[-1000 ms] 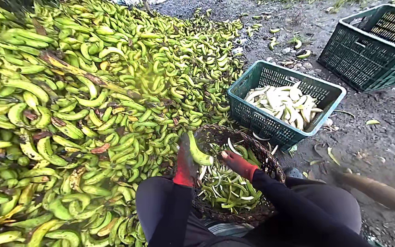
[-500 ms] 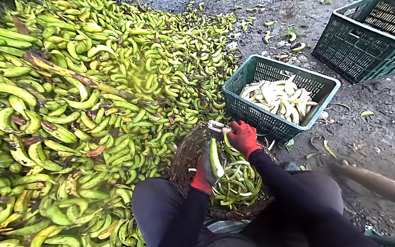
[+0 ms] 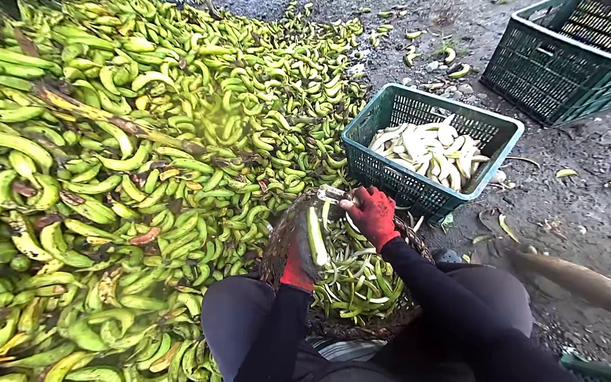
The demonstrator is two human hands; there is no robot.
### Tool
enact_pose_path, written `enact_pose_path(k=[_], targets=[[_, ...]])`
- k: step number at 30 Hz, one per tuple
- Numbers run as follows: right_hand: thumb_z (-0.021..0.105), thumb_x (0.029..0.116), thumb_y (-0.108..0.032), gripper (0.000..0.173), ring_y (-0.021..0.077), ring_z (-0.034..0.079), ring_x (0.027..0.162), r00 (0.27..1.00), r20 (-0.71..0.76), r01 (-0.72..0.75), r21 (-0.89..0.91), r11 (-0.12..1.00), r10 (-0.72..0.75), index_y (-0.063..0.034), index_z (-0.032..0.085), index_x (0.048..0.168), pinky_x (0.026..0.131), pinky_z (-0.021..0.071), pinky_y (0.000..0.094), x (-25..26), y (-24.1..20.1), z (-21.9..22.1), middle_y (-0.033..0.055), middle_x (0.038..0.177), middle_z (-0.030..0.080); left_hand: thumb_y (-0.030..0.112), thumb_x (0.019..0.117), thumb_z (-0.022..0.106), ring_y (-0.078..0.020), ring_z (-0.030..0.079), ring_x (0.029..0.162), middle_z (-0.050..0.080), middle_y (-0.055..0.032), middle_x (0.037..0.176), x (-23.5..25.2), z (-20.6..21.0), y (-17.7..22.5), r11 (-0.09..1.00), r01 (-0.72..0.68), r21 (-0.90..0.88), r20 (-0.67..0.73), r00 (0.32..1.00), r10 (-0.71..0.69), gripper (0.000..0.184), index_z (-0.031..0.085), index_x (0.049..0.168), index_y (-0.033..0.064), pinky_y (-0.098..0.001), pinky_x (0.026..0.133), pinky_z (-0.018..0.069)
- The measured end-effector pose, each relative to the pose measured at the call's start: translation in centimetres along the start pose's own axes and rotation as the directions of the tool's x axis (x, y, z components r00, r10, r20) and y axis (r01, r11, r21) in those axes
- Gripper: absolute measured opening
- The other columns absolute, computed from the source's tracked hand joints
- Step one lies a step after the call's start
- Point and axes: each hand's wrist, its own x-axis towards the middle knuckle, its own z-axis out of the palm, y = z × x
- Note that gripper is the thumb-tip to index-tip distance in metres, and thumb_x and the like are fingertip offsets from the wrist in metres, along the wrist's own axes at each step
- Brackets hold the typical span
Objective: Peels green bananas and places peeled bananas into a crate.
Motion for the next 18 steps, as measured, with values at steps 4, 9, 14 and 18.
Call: enact_pose_path(k=[4, 9, 14, 18], targets=[[0.052, 0.0987, -0.061, 0.054, 0.0338, 0.066, 0.105, 0.907, 0.409, 0.029, 0.177, 0.984, -0.100, -0.0150, 0.070, 0.121, 0.094, 0.0491, 0.0621, -2.1, -1.6, -0.8, 0.0145, 0.111, 0.070, 0.052, 0.1096, 0.027, -0.0169, 0.066, 0.093, 0.067, -0.0095, 0.110, 2.5, -1.7, -0.1, 0.957, -0.263, 0.123, -0.179, 0.943, 0.282, 0.056, 0.056, 0.137, 0.0115, -0.0376, 0.078, 0.0587], [0.045, 0.0998, -0.063, 0.056, 0.0302, 0.066, 0.105, 0.847, 0.474, 0.185, 0.162, 0.969, -0.240, -0.0163, 0.072, 0.116, 0.096, 0.0462, 0.0578, -3.7, -3.1, -1.3, 0.0123, 0.112, 0.070, 0.040, 0.1113, 0.035, -0.0152, 0.062, 0.104, 0.064, -0.0100, 0.122, 2.5, -1.0, 0.6, 0.937, -0.302, 0.173, -0.288, 0.895, 0.342, 0.046, 0.051, 0.143, 0.0106, -0.0364, 0.089, 0.0546], [0.057, 0.0964, -0.059, 0.046, 0.0393, 0.061, 0.115, 0.968, 0.220, 0.130, -0.016, 0.991, -0.124, -0.0212, 0.072, 0.120, 0.101, 0.0417, 0.0661, 0.2, -0.3, 0.1, 0.0183, 0.121, 0.066, 0.039, 0.1122, 0.026, -0.0143, 0.065, 0.071, 0.065, -0.0086, 0.087, -0.2, 0.7, -1.1, 0.987, 0.089, -0.135, 0.215, 0.975, -0.058, 0.045, 0.058, 0.117, 0.0068, -0.0281, 0.060, 0.0576], [0.053, 0.0964, -0.062, 0.050, 0.0395, 0.062, 0.114, 0.972, 0.217, 0.089, -0.016, 0.996, -0.084, -0.0219, 0.071, 0.121, 0.100, 0.0427, 0.0660, -0.3, -0.9, -0.1, 0.0186, 0.122, 0.066, 0.043, 0.1118, 0.025, -0.0172, 0.065, 0.083, 0.066, -0.0103, 0.097, 0.5, 0.4, -1.5, 0.994, -0.088, -0.072, -0.021, 0.996, 0.086, 0.051, 0.057, 0.125, 0.0059, -0.0355, 0.072, 0.0583]])
